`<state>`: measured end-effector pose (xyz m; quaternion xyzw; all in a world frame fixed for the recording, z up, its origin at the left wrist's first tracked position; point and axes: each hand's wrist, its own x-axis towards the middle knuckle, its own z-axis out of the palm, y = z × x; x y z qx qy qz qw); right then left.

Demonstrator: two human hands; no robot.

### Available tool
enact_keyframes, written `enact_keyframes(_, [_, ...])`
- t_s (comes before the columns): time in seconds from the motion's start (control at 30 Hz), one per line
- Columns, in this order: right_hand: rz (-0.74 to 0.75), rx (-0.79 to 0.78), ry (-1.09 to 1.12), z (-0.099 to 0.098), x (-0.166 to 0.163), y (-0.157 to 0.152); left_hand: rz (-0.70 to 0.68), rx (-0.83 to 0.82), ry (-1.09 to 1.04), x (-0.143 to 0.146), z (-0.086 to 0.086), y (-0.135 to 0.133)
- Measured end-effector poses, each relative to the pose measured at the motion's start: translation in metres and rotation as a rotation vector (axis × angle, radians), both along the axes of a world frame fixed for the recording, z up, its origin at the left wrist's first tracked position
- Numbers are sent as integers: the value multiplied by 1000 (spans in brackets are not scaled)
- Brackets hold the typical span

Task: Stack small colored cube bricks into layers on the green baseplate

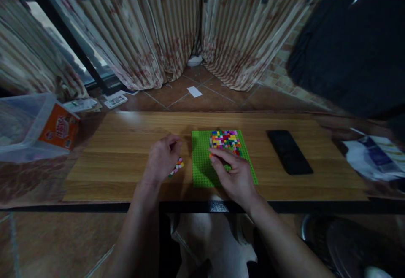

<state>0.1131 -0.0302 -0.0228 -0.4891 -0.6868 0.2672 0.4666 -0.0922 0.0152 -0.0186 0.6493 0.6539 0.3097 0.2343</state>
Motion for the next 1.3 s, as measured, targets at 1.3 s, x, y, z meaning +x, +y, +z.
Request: enact_keyframes(1.3, [-247, -318, 281, -18, 78, 29, -64, -37, 85, 17, -4, 7])
